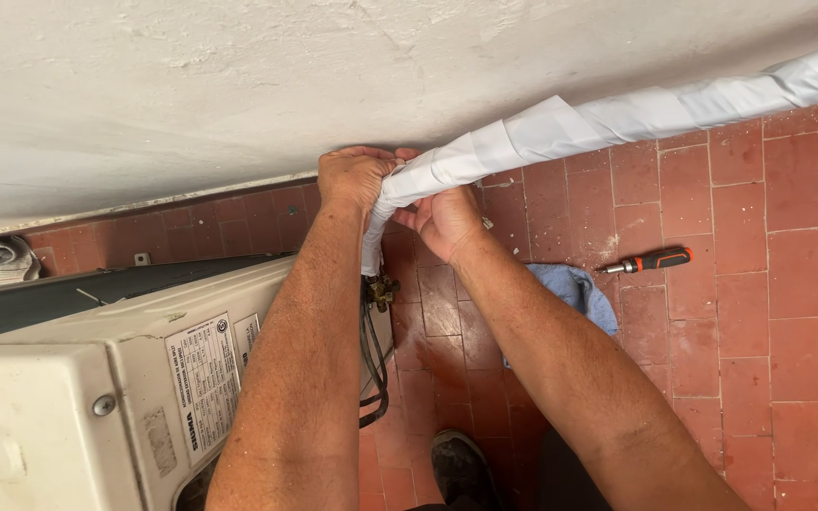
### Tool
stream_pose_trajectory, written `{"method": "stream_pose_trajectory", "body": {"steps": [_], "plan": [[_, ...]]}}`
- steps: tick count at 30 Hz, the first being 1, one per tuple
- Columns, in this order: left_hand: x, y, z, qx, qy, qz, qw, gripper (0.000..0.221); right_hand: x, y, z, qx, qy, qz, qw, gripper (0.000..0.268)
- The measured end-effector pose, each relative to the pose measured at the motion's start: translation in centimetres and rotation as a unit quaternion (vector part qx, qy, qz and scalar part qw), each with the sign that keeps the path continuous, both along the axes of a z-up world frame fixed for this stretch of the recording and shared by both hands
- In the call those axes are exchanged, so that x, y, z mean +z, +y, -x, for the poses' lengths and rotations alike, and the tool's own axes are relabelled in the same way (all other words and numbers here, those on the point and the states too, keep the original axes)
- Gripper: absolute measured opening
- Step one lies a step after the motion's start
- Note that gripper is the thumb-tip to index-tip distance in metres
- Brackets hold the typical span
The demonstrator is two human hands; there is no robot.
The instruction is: Wrapping insulation tape around the copper pipes of an outdoor air conditioning unit
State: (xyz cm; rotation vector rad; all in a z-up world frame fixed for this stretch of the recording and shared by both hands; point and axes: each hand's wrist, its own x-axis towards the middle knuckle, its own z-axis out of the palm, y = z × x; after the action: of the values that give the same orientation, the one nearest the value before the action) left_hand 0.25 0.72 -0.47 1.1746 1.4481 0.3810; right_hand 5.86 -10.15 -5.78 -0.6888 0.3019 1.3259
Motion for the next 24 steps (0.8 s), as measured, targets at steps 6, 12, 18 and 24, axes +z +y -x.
{"method": "stream_pose_trajectory", "body": {"steps": [6,12,18,24], "plan": [[-0.3,0.2,0.3,-0.135,0.150,-0.101,0.974,0.011,-4.9,1.6,0.9,-0.002,-0.013,0.021,1.000,0.051],[0.0,-0.4,0.2,-0.122,0.191,-0.075,0.971,0.025,-4.1,1.1,1.0,0.003,-0.079,0.051,0.996,0.057],[1.1,-0.4,0.3,-0.189,0.207,-0.075,0.957,0.039,-0.3,-1.8,0.0,-0.011,-0.163,0.029,0.986,0.064],[-0.9,1.0,0.7,-0.223,0.244,-0.087,0.940,0.042,-4.6,-2.1,0.8,0.008,-0.285,0.054,0.957,0.050]]}}
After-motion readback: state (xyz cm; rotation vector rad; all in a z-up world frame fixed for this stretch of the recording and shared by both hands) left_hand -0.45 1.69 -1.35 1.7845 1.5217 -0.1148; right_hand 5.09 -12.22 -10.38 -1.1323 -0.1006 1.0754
